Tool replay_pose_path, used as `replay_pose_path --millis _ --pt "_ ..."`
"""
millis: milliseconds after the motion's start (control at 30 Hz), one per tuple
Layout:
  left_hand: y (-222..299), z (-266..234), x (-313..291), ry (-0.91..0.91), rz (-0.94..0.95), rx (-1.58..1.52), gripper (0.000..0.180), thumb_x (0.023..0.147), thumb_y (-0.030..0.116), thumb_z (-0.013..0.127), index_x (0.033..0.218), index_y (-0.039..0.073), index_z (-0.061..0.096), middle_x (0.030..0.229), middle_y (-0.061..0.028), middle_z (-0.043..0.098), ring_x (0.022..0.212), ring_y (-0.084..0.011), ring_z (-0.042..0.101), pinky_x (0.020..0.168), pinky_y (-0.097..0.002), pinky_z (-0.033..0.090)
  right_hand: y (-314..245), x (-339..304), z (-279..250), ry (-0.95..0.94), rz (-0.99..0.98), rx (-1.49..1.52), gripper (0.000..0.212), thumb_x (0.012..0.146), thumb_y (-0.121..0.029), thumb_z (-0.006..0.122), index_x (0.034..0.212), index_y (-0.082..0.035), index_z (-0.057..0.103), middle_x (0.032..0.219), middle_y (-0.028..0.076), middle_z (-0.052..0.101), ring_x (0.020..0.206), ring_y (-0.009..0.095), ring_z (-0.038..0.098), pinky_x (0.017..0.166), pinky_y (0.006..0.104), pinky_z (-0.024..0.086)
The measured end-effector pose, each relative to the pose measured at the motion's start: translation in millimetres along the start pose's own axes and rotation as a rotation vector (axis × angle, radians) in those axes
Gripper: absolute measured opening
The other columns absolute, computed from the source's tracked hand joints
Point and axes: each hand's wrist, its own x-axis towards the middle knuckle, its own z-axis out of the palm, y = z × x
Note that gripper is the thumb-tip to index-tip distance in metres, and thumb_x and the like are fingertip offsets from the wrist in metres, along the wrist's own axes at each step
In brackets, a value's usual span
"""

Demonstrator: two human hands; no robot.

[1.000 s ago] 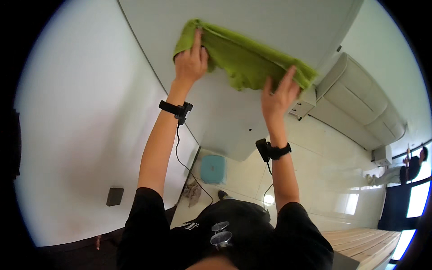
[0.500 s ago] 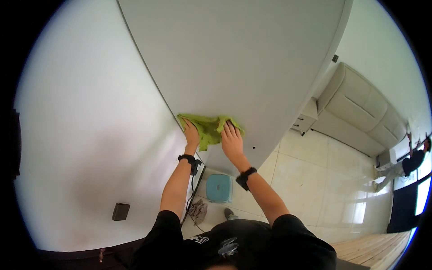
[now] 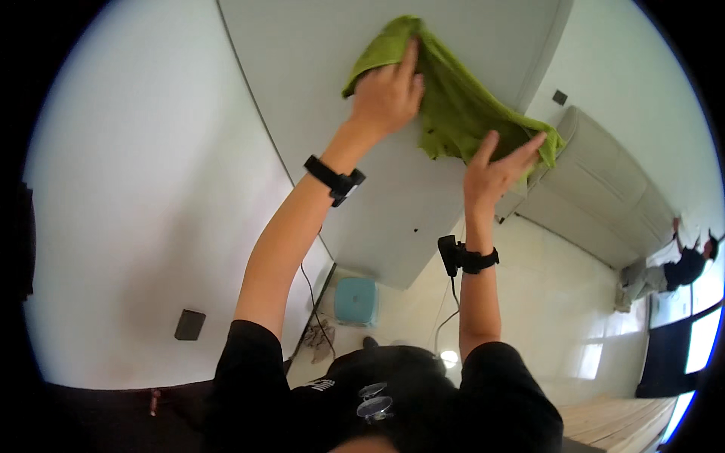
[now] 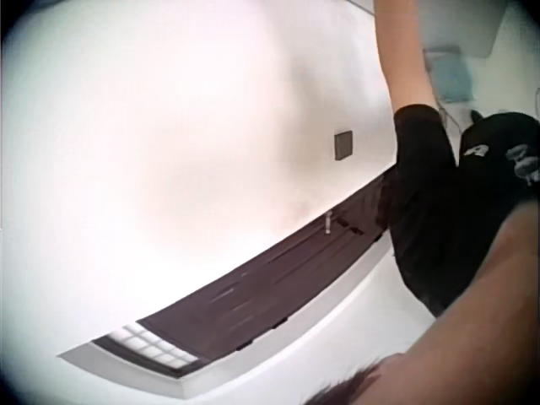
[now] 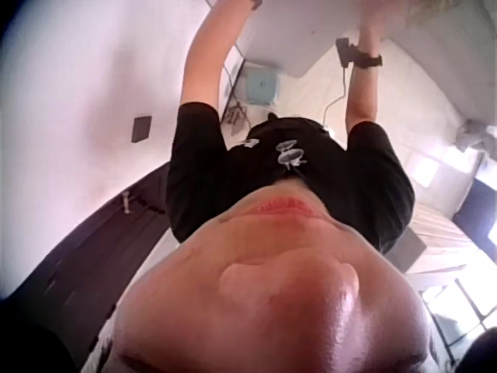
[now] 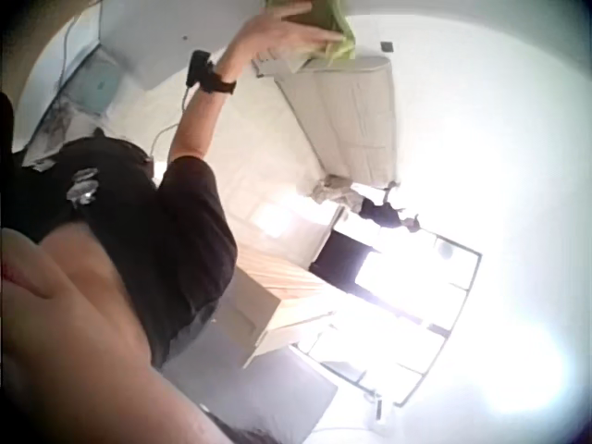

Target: The person wipes down a wooden hanger with a green cloth, hangs it on a closet rod, and then uses the cloth to wipe the interior edges, exterior doors, and handles of the white closet, finishing by wiping down a dark brown door nearby.

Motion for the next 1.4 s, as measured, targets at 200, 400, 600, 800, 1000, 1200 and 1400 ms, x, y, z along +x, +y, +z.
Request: replay_pose_path --millis 200,400,600,800,1000,1200,1400 --pt "32.1 40.3 -26.0 0.030 0.099 -0.083 0.061 0.088 0.027 0.054 0.142 0.005 0.036 0.132 -0.0240 0.048 0.116 -0.0416 0.050 0.098 -0.0498 0.041 42.0 -26.2 19.7 -0.049 0.225 0.188 0.042 0.095 -0.020 0.052 0.126 0.009 0.046 0.118 0.028 0.057 0.108 0.042 0.054 0.091 0.0419 0.043" --pt "25.1 81.8 -174.7 -0.246 0.084 -0.192 0.044 0.083 0.031 0.060 0.123 0.012 0.057 0.122 -0.0129 0.056 0.109 -0.0348 0.054 0.091 -0.0488 0.043 118.4 -134.7 22.9 -0.171 0.138 0.171 0.030 0.086 -0.015 0.057 0.109 0.005 0.058 0.103 0.021 0.063 0.096 0.041 0.057 0.086 0.0434 0.044" --pt "25.3 84.9 -259.1 -0.737 -0.142 -0.464 0.016 0.090 0.021 0.054 0.102 0.013 0.061 0.096 -0.0077 0.064 0.087 -0.0292 0.061 0.073 -0.0406 0.048 187.8 -231.1 23.5 -0.282 0.091 0.304 0.034 0.085 -0.021 0.061 0.108 0.004 0.057 0.102 0.017 0.062 0.091 0.032 0.058 0.082 0.0394 0.045" --pt "22.8 102.0 -320.7 -0.780 -0.186 -0.494 0.018 0.085 0.018 0.057 0.102 0.015 0.063 0.094 -0.0068 0.065 0.085 -0.0286 0.062 0.072 -0.0404 0.049 222.8 -303.4 2.2 -0.588 0.524 0.309 0.040 0.085 -0.024 0.063 0.114 0.003 0.055 0.111 0.017 0.059 0.098 0.030 0.056 0.087 0.0387 0.044" --pt "2.0 74.1 -258.3 -0.471 0.075 -0.366 0.031 0.080 0.019 0.060 0.111 0.017 0.064 0.097 -0.0040 0.066 0.086 -0.0236 0.063 0.073 -0.0386 0.050 181.4 -261.6 7.8 -0.487 0.391 0.195 0.046 0.088 -0.025 0.059 0.124 0.004 0.050 0.123 0.020 0.056 0.113 0.034 0.054 0.097 0.0410 0.039" --pt "8.2 75.6 -113.6 0.042 0.082 0.083 0.057 0.080 0.031 0.050 0.126 -0.003 0.053 0.126 -0.0255 0.051 0.113 -0.0432 0.049 0.096 -0.0530 0.039 108.6 -92.3 10.8 -0.246 0.219 0.137 0.046 0.096 -0.021 0.045 0.130 0.010 0.037 0.117 0.030 0.054 0.107 0.044 0.053 0.092 0.0423 0.042" --pt "35.6 100.7 -127.3 0.159 -0.023 0.093 0.060 0.081 0.034 0.047 0.128 -0.004 0.052 0.128 -0.0262 0.050 0.116 -0.0430 0.049 0.098 -0.0521 0.039 124.8 -74.2 5.0 -0.229 -0.082 0.055 0.042 0.094 -0.013 0.043 0.130 0.009 0.036 0.114 0.029 0.053 0.101 0.043 0.053 0.093 0.0438 0.040"
